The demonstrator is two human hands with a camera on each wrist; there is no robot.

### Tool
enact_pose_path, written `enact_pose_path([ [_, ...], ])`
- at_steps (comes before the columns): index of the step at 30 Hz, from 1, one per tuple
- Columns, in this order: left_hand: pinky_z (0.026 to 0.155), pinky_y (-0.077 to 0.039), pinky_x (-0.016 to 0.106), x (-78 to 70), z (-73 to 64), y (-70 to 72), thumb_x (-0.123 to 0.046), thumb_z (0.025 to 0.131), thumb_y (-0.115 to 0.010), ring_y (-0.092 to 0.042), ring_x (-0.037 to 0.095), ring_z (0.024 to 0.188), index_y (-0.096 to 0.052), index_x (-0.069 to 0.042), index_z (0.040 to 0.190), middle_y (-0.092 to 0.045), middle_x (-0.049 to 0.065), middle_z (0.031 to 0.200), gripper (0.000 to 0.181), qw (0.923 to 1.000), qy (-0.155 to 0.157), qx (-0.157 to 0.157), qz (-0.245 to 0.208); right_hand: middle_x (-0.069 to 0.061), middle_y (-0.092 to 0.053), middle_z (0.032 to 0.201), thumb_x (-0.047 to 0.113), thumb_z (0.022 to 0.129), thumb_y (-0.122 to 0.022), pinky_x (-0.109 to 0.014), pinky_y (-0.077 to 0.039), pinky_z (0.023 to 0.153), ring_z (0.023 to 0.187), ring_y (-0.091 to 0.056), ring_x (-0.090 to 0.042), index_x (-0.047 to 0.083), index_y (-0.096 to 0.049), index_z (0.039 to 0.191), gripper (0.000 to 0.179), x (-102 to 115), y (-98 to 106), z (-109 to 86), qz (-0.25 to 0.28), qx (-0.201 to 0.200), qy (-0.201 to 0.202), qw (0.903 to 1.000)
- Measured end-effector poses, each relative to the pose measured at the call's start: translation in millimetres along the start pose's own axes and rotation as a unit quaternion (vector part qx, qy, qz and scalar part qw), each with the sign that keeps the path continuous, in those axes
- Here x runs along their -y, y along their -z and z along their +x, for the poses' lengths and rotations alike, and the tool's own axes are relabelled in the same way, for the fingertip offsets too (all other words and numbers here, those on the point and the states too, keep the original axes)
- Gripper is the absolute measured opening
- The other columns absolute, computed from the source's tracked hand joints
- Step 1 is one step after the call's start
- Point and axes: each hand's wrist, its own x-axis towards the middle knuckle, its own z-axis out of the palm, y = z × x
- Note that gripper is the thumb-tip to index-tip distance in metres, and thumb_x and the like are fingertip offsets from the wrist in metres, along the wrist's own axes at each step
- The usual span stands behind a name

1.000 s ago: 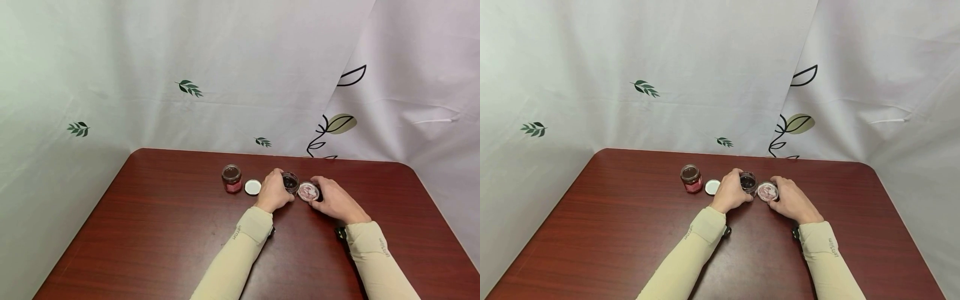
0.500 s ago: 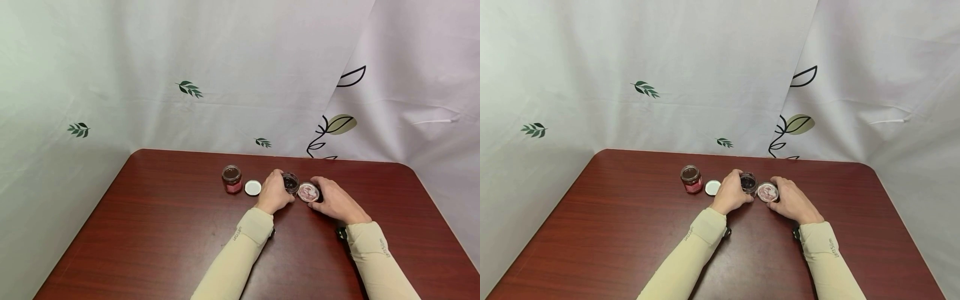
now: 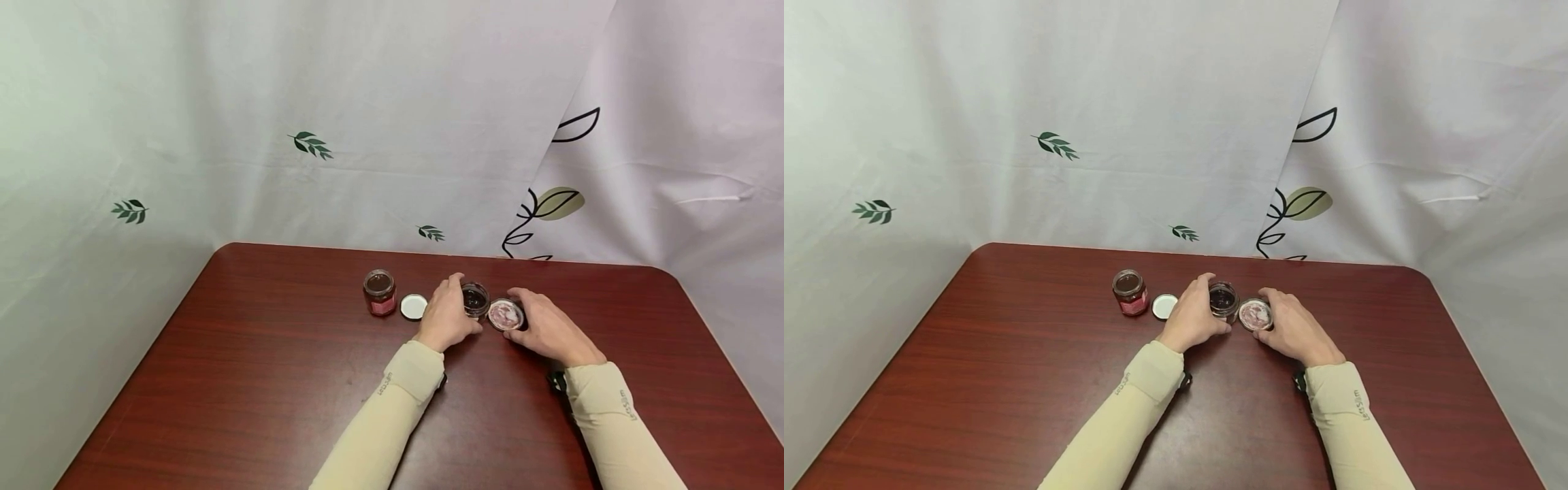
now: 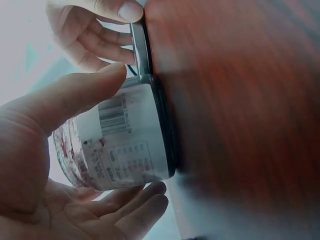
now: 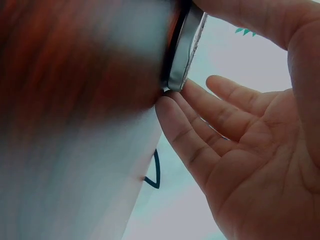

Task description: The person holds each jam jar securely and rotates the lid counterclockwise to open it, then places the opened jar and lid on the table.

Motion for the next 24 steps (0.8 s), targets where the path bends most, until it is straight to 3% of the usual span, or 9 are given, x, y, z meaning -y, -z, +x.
enact_pose_path([
  [13,0.101,-0.046,0.042,4.0,-8.0,17.0,-0.028,0.063,-0.097,-0.053,0.028,0.127,-0.042,-0.012,0.149,-0.053,0.012,0.139,0.103,0.9991,-0.041,-0.013,0.000,-0.025,-0.054,0.131,0.021,0.083,-0.079,-0.054,-0.040,0.102,0.122,-0.049,-0.041,-0.007,-0.048,0.136,0.068,1.7,-0.8,-1.8,-0.010,-0.017,0.011,0.9997],
  [17,0.105,-0.044,0.041,4.3,-11.1,27.3,-0.035,0.069,-0.093,-0.048,0.027,0.132,-0.041,-0.013,0.151,-0.048,0.010,0.146,0.100,0.9962,-0.080,-0.028,-0.019,-0.025,-0.052,0.133,0.023,0.085,-0.078,-0.056,-0.039,0.102,0.123,-0.047,-0.042,-0.005,-0.049,0.137,0.065,7.4,2.8,-1.8,-0.014,-0.033,0.009,0.9993],
  [24,0.107,-0.043,0.043,9.6,-18.5,54.2,-0.045,0.080,-0.083,-0.036,0.021,0.142,-0.037,-0.017,0.155,-0.038,0.006,0.155,0.092,0.9835,-0.164,-0.073,-0.022,-0.030,-0.047,0.137,0.025,0.087,-0.077,-0.062,-0.034,0.104,0.128,-0.040,-0.049,-0.011,-0.043,0.140,0.072,22.1,13.5,-3.0,-0.018,-0.067,-0.024,0.9973],
])
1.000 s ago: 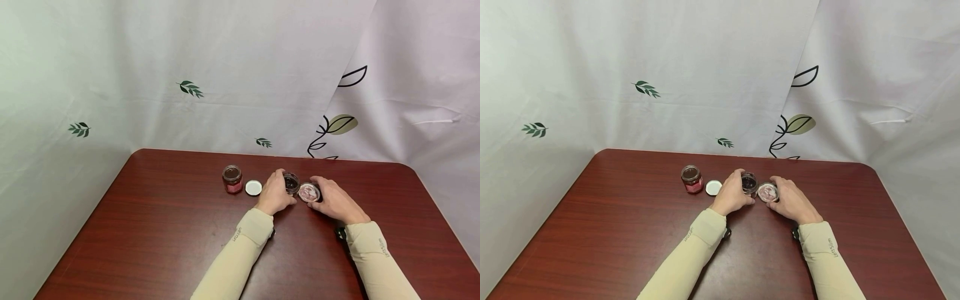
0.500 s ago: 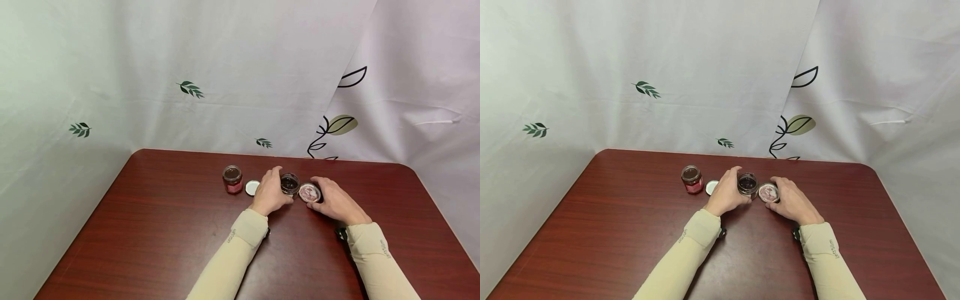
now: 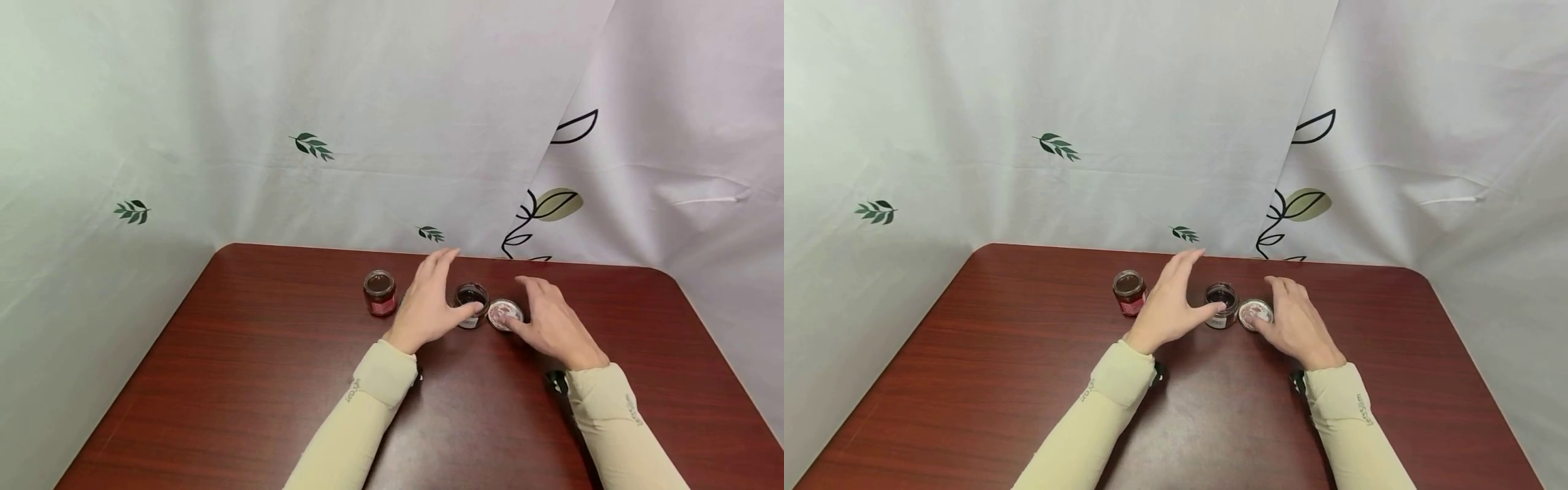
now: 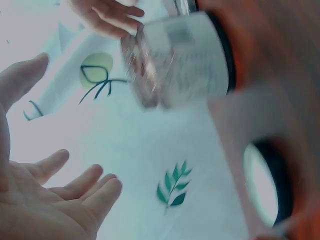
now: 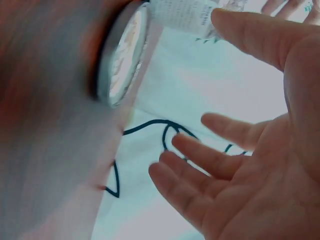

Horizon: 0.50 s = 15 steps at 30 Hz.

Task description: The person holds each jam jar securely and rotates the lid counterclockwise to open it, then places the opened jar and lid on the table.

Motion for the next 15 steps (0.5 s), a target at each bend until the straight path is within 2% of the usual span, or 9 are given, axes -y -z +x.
enact_pose_path([
  [3,0.109,-0.040,0.044,2.7,-2.3,15.0,-0.044,0.082,-0.082,-0.032,0.022,0.145,-0.038,-0.016,0.154,-0.035,0.007,0.158,0.089,0.9994,-0.030,-0.020,0.001,-0.032,-0.045,0.138,0.025,0.086,-0.078,-0.062,-0.032,0.106,0.130,-0.038,-0.051,-0.012,-0.042,0.140,0.075,3.6,2.2,-0.1,0.002,-0.022,-0.002,0.9998],
  [7,0.112,-0.037,0.049,10.1,-5.7,33.3,-0.043,0.084,-0.081,-0.026,0.022,0.149,-0.041,-0.018,0.154,-0.031,0.007,0.161,0.085,0.9976,-0.051,-0.046,0.009,-0.034,-0.043,0.139,0.026,0.084,-0.080,-0.062,-0.031,0.107,0.131,-0.035,-0.053,-0.012,-0.042,0.139,0.077,7.3,3.8,0.2,0.003,-0.050,0.000,0.9988],
  [11,0.116,-0.028,0.052,19.5,-10.1,48.8,-0.044,0.084,-0.080,-0.021,0.027,0.151,-0.041,-0.019,0.154,-0.027,0.009,0.163,0.085,0.9967,-0.044,-0.063,0.026,-0.037,-0.040,0.142,0.025,0.081,-0.081,-0.062,-0.030,0.107,0.132,-0.033,-0.055,-0.013,-0.043,0.139,0.079,9.7,5.0,1.1,0.001,-0.076,0.005,0.9971],
  [15,0.120,-0.016,0.054,28.5,-16.5,61.8,-0.048,0.085,-0.078,-0.016,0.032,0.152,-0.040,-0.019,0.155,-0.023,0.015,0.164,0.085,0.9967,-0.018,-0.068,0.041,-0.038,-0.038,0.143,0.025,0.080,-0.082,-0.062,-0.029,0.107,0.131,-0.032,-0.056,-0.012,-0.044,0.139,0.080,11.8,6.6,2.3,0.000,-0.102,0.012,0.9947],
])
